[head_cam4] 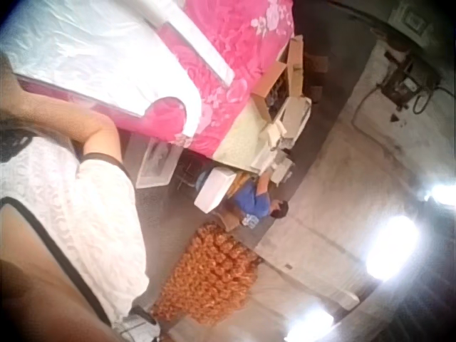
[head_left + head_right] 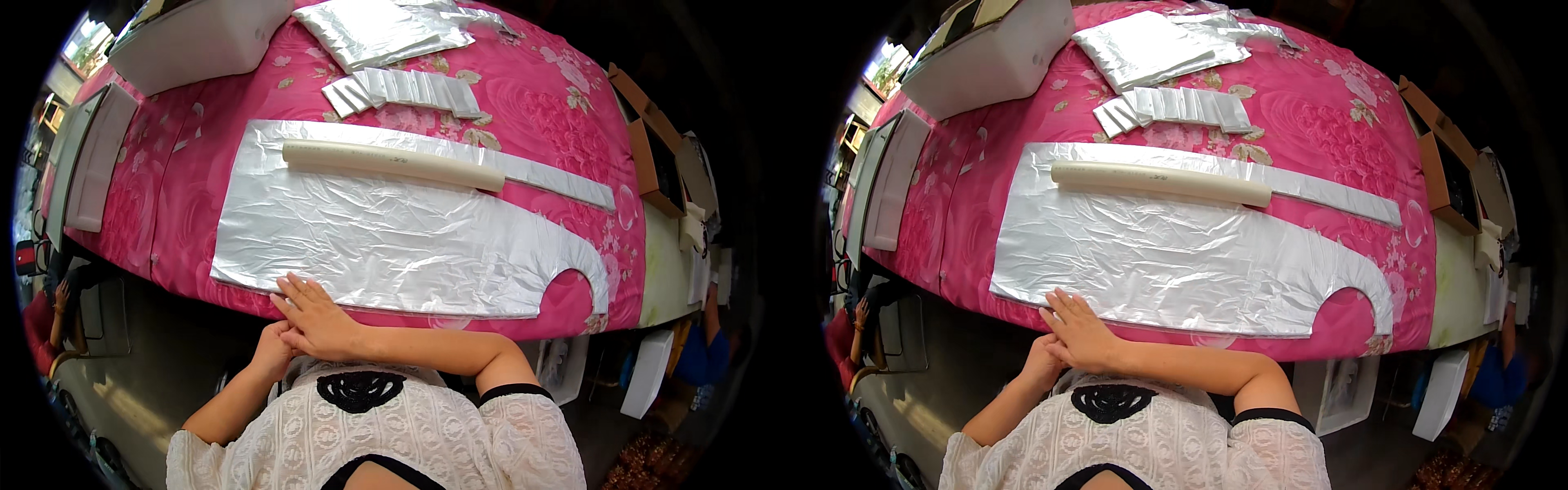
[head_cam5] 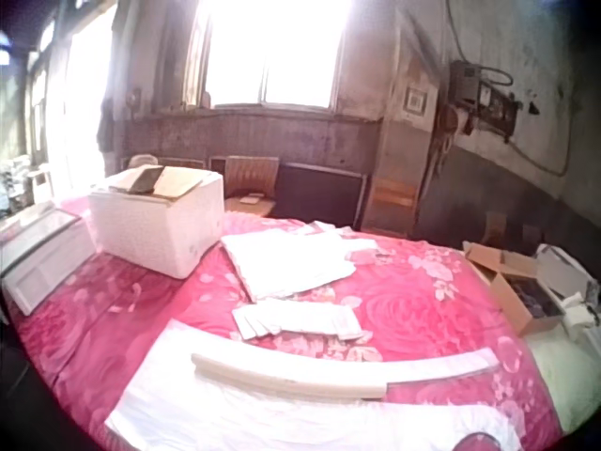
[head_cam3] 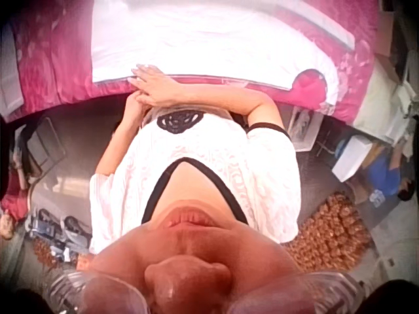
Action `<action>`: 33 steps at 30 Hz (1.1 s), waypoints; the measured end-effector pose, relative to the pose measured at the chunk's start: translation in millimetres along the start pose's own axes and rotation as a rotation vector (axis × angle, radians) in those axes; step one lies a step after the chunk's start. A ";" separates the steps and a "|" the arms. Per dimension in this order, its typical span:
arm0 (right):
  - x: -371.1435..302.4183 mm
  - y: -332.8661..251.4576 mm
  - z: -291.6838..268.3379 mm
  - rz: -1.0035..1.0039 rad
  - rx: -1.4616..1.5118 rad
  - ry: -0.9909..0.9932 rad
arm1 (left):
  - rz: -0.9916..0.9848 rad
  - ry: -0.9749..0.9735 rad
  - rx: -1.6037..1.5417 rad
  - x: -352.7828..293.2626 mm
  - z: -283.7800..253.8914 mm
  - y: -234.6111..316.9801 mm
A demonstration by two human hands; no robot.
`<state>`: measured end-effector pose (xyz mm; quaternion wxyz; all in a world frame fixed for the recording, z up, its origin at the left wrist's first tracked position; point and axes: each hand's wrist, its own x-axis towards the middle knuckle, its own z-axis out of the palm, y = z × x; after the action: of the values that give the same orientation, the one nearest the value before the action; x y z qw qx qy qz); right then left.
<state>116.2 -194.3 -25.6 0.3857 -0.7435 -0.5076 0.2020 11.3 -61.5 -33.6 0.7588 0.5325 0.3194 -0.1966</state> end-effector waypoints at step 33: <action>-59.4 123.7 -248.0 0.282 -0.340 0.333 | 0.734 -0.122 0.992 -2.7 50.9 87.2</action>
<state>338.0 -363.0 26.7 0.3014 -0.8840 -0.3551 0.0405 79.1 -78.2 39.4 0.4560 0.8847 -0.0581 -0.0779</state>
